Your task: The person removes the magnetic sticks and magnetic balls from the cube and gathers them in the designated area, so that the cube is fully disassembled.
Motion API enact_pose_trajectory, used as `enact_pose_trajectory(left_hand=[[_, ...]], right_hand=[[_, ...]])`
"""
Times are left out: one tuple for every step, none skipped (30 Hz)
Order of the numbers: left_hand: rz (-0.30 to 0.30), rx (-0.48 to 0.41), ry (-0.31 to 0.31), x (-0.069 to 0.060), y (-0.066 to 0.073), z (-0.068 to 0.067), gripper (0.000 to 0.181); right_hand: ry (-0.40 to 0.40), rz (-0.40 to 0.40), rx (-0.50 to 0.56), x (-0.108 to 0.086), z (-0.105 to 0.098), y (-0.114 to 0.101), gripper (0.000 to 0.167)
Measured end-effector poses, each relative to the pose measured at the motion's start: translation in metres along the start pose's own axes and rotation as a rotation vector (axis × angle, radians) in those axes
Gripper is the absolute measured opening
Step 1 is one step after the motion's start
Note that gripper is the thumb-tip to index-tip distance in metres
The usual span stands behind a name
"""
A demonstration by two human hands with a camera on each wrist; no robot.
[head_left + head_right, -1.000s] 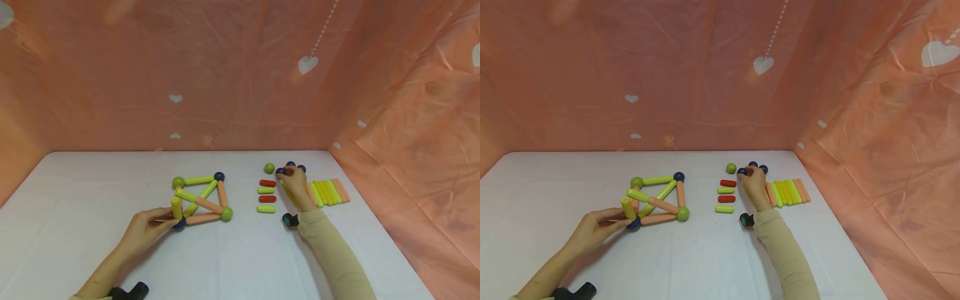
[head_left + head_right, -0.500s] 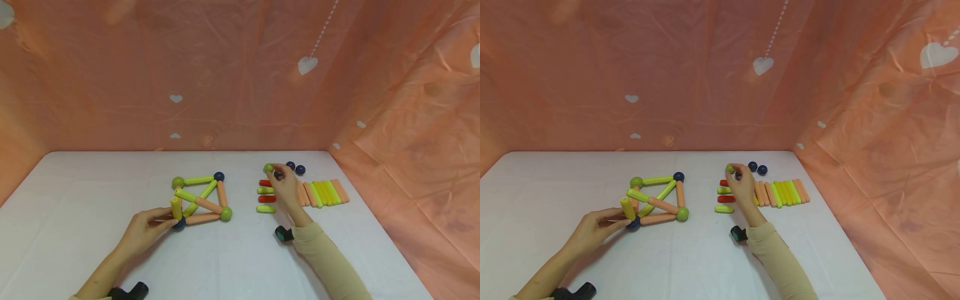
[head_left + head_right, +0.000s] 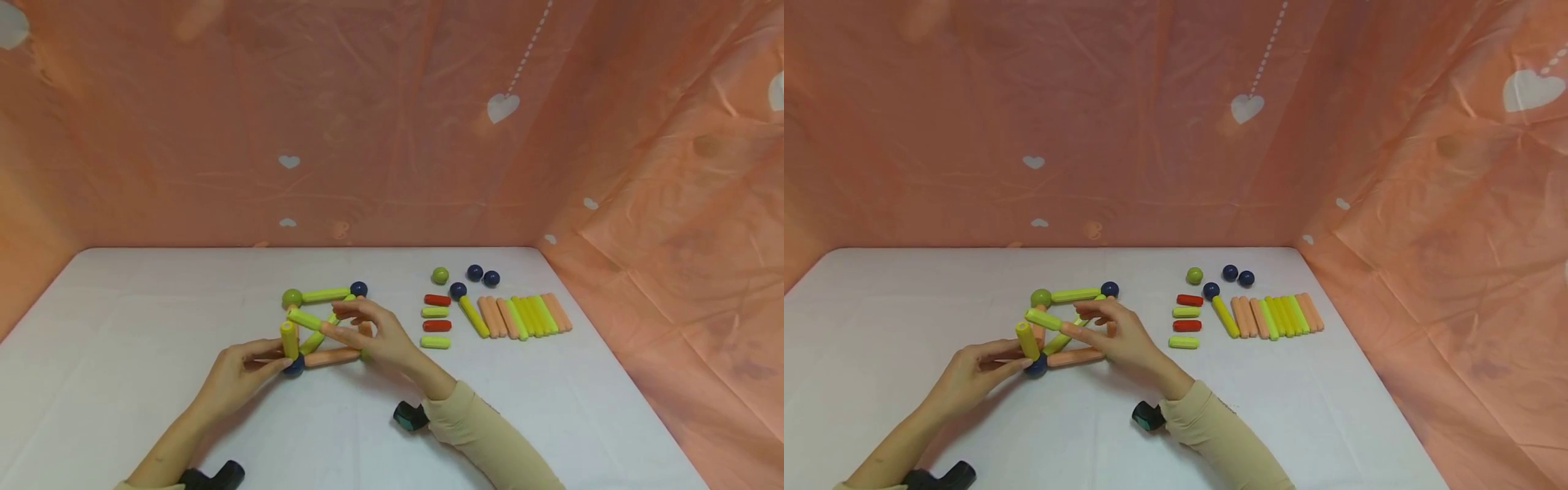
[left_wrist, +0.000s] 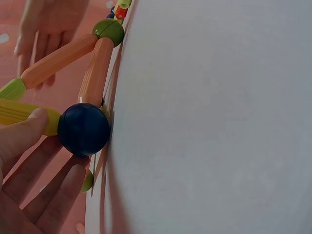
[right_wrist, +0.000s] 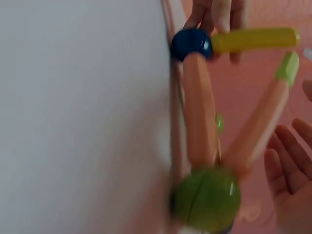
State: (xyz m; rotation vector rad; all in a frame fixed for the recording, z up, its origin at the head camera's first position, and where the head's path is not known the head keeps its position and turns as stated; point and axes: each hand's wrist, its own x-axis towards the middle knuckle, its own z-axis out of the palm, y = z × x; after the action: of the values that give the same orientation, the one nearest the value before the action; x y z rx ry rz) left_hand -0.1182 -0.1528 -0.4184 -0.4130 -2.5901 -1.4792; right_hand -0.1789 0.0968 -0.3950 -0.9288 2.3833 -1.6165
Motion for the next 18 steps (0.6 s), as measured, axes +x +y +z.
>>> enact_pose_trajectory(left_hand=[[-0.002,-0.004,-0.001,0.0,0.0,0.0,0.029],[-0.005,-0.008,-0.004,0.0,0.0,0.0,0.029],[-0.006,-0.011,-0.005,0.0,0.0,-0.001,0.029],[-0.009,-0.014,-0.005,0.001,0.0,-0.001,0.03],[-0.011,-0.016,-0.004,0.001,0.0,-0.001,0.03],[-0.013,-0.018,-0.005,0.001,0.0,-0.001,0.03],[-0.015,-0.022,-0.004,0.001,0.001,-0.001,0.03],[-0.015,-0.026,-0.005,0.001,0.001,-0.001,0.03],[-0.016,-0.029,-0.004,0.001,0.001,-0.001,0.03],[-0.016,-0.031,-0.005,0.001,0.001,-0.001,0.03],[-0.013,-0.034,-0.005,0.001,0.001,-0.001,0.03],[-0.012,-0.037,-0.005,0.001,0.001,-0.001,0.03],[-0.01,-0.04,-0.005,0.001,0.001,-0.001,0.029],[-0.008,-0.04,-0.006,0.001,0.001,-0.001,0.029],[-0.007,-0.038,-0.006,0.001,0.001,-0.001,0.029],[-0.007,-0.039,-0.007,0.001,0.001,-0.001,0.028],[-0.008,-0.039,-0.007,0.0,0.001,-0.001,0.028],[-0.011,-0.037,-0.007,0.0,0.001,-0.001,0.028]], right_hand=[[-0.014,-0.002,-0.005,0.003,0.004,-0.002,0.039],[-0.022,-0.014,-0.013,0.006,0.008,-0.004,0.039],[-0.028,-0.033,-0.025,0.01,0.011,-0.006,0.038],[-0.038,-0.06,-0.03,0.013,0.015,-0.008,0.038],[-0.046,-0.092,-0.036,0.016,0.018,-0.009,0.037],[-0.052,-0.115,-0.042,0.018,0.02,-0.01,0.037],[-0.056,-0.125,-0.047,0.02,0.023,-0.011,0.037],[-0.058,-0.128,-0.047,0.022,0.025,-0.012,0.037],[-0.06,-0.126,-0.048,0.024,0.026,-0.013,0.036],[-0.062,-0.126,-0.051,0.025,0.028,-0.013,0.036],[-0.059,-0.128,-0.057,0.026,0.029,-0.013,0.035],[-0.053,-0.128,-0.062,0.026,0.031,-0.013,0.034],[-0.045,-0.13,-0.072,0.026,0.032,-0.013,0.033],[-0.033,-0.139,-0.084,0.026,0.033,-0.013,0.033],[-0.02,-0.15,-0.1,0.026,0.034,-0.013,0.032],[-0.005,-0.164,-0.115,0.026,0.034,-0.012,0.031],[0.01,-0.177,-0.128,0.026,0.035,-0.012,0.03],[0.025,-0.191,-0.144,0.026,0.035,-0.012,0.029]])
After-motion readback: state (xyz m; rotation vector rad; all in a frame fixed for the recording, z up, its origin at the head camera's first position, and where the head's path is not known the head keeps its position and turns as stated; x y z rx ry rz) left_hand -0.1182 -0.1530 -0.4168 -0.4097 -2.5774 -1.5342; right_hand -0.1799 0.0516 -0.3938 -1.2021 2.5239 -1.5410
